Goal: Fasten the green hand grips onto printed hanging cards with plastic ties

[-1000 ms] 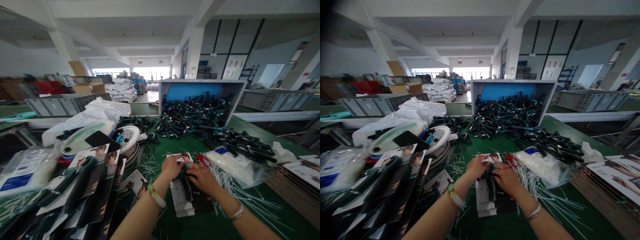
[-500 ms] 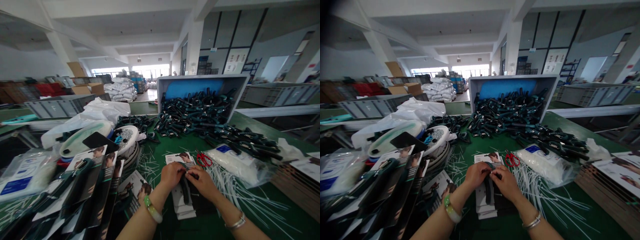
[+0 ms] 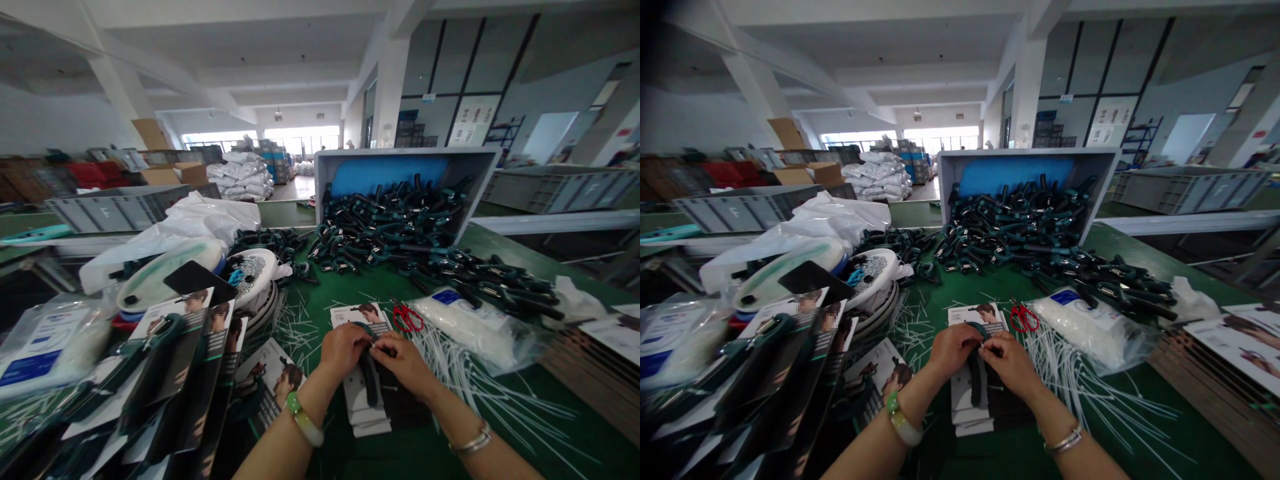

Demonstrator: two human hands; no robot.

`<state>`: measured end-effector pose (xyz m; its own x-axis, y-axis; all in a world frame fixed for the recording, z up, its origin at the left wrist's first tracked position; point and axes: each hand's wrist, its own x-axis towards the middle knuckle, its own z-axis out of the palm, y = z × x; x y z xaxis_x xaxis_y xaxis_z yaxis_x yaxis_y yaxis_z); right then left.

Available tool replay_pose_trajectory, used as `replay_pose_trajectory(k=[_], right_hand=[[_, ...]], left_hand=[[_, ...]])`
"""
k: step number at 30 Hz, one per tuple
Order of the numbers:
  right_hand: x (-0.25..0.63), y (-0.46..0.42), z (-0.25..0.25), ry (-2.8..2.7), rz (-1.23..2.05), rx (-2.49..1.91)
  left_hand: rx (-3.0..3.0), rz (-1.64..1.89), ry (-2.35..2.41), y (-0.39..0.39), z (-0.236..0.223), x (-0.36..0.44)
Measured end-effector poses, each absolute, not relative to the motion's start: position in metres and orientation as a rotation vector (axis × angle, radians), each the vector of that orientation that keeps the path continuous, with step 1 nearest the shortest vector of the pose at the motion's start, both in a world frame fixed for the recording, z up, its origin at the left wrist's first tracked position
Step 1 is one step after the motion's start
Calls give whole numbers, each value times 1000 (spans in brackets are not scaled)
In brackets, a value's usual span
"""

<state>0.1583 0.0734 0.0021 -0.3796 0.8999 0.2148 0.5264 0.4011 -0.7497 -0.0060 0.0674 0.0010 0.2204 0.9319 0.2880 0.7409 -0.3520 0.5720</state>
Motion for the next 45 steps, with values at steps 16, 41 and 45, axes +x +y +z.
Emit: replay_pose_trajectory(k=[16,41,45], right_hand=[[149,82,-2,-1956,693,-1244],[132,89,4,-2133,455,-901],[132,91,7,-2030,511,-931]], left_hand=[[2030,1132,1452,62,-1,-9],[1942,1467,1494,47,-2,-15],[1952,1198,1713,42,-6,-13]])
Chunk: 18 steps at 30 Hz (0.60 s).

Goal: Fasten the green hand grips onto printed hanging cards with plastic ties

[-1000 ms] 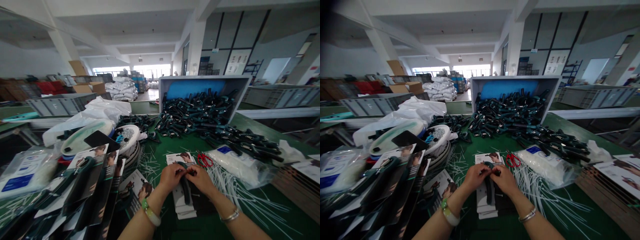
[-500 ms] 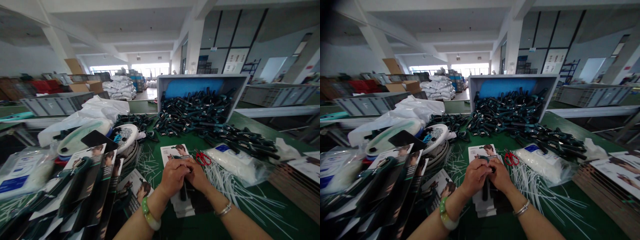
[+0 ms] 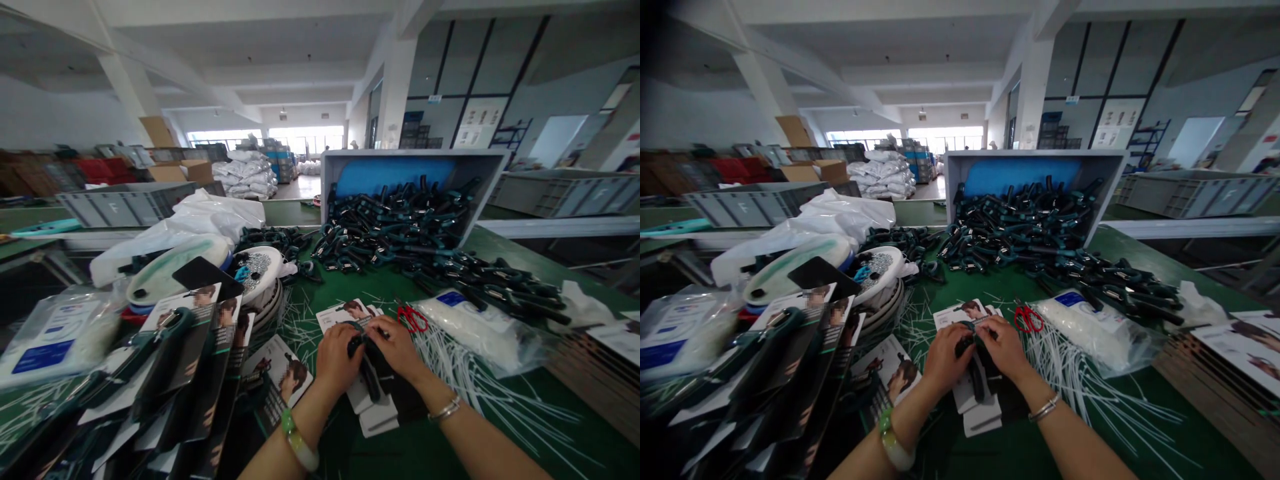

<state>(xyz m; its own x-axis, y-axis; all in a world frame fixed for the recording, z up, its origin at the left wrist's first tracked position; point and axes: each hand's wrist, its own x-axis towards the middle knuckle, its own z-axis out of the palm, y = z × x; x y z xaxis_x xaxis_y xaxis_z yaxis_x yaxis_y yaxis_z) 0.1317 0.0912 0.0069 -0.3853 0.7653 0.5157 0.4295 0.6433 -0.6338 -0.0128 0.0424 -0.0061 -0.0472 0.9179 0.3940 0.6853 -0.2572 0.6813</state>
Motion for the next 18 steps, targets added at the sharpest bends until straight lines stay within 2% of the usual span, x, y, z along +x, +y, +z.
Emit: replay_pose_trajectory(k=[5,10,18], right_hand=[[139,69,5,-2248,290,-756],[153,53,-6,-2522,133,-776],[150,58,-6,-2204,506,-968]], left_hand=[[1818,1214,1769,46,-17,-15],[1812,1131,1788,50,-18,-18],[1842,798,1968,45,1,-14]])
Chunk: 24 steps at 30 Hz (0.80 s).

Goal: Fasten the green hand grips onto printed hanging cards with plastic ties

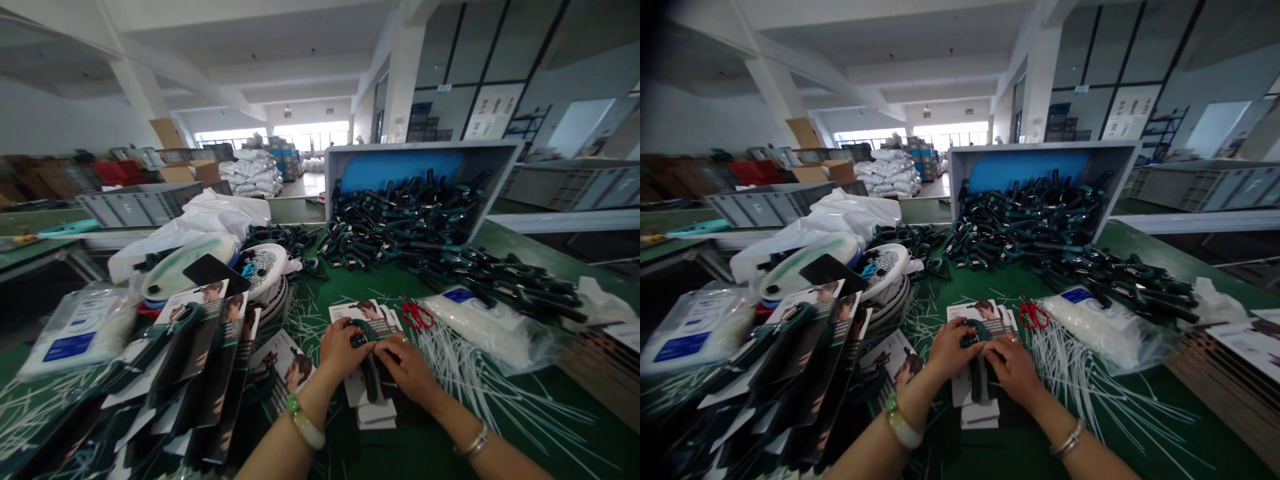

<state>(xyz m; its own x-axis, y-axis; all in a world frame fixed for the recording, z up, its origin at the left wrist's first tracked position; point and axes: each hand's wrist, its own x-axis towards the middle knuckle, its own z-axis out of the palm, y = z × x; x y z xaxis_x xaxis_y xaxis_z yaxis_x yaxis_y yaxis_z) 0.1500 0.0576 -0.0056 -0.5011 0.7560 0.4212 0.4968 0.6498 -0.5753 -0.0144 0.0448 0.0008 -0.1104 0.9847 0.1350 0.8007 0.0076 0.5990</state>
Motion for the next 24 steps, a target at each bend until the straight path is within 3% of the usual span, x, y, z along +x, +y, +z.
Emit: replay_pose_trajectory(k=[9,20,24], right_hand=[[143,59,-4,-2091,415,-952],[154,49,-8,-2762,-77,-626],[153,51,6,-2840,-11,-783]], left_hand=[[1731,733,2083,45,3,-6],[1799,746,2154,38,4,2],[1826,847,2065,42,-1,-4]])
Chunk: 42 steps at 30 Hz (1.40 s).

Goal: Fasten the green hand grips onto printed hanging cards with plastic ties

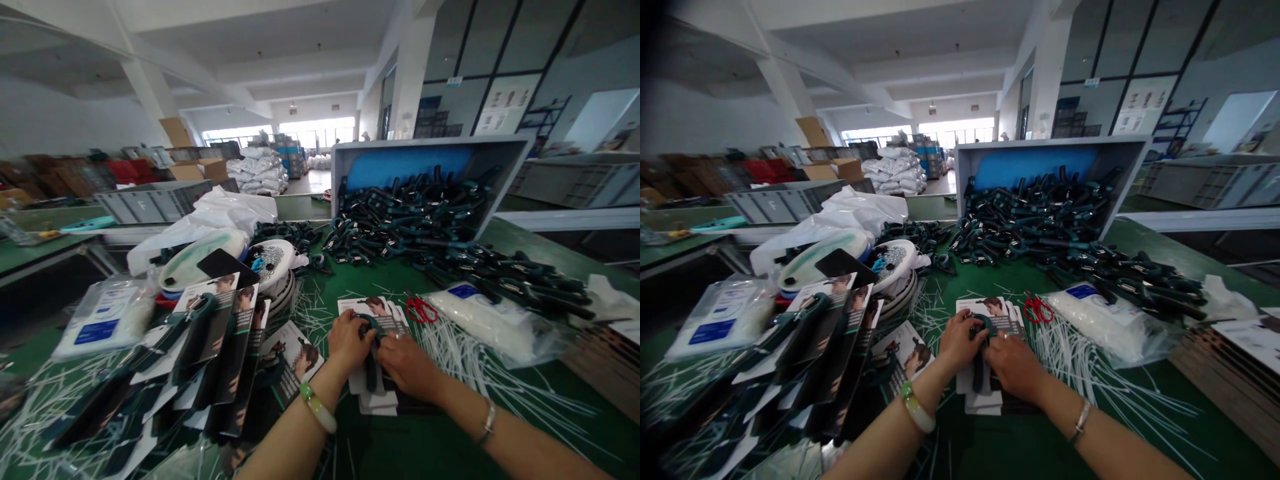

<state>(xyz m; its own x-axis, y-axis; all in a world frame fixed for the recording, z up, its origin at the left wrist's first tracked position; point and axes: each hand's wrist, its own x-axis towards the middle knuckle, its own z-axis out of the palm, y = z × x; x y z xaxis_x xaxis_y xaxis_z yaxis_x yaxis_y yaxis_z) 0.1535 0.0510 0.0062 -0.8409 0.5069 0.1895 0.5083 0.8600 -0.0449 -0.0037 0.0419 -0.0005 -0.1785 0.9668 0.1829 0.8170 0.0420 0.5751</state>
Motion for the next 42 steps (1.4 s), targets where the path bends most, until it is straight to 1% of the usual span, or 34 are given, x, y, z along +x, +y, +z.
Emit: replay_pose_trajectory(k=[3,6,9,12,14,16,19,23,26,29,32,36,42], right_hand=[[159,45,19,-2805,112,-885],[168,34,28,-2831,115,-886],[171,23,31,-2871,12,-871],[168,17,24,-2877,-206,-921],[165,16,19,-2866,-316,-927],[163,17,16,-2842,-347,-905],[159,18,20,-2784,-265,-911],[145,22,23,-2709,-61,-986],[131,24,19,-2579,194,-1010],[115,25,16,-2335,478,-999],[99,25,16,-2149,651,-949],[95,31,13,-2069,705,-1025],[114,30,9,-2133,619,-1017]], left_hand=[[1838,1058,2050,35,2,-13],[1802,1259,2107,13,3,-25],[1616,1191,2117,-11,-4,-34],[1489,1041,1933,-25,-16,-38],[1477,1037,1822,-26,-22,-37],[1484,1063,1795,-24,-23,-34],[1594,1081,1839,-22,-18,-28],[1740,1065,1838,-22,-12,-19],[1704,1087,1817,-19,-14,-20],[1546,1146,1770,-16,-17,-27],[1469,1174,1660,-15,-19,-31],[1468,1211,1661,-16,-21,-31],[1520,1254,1766,-14,-19,-26]])
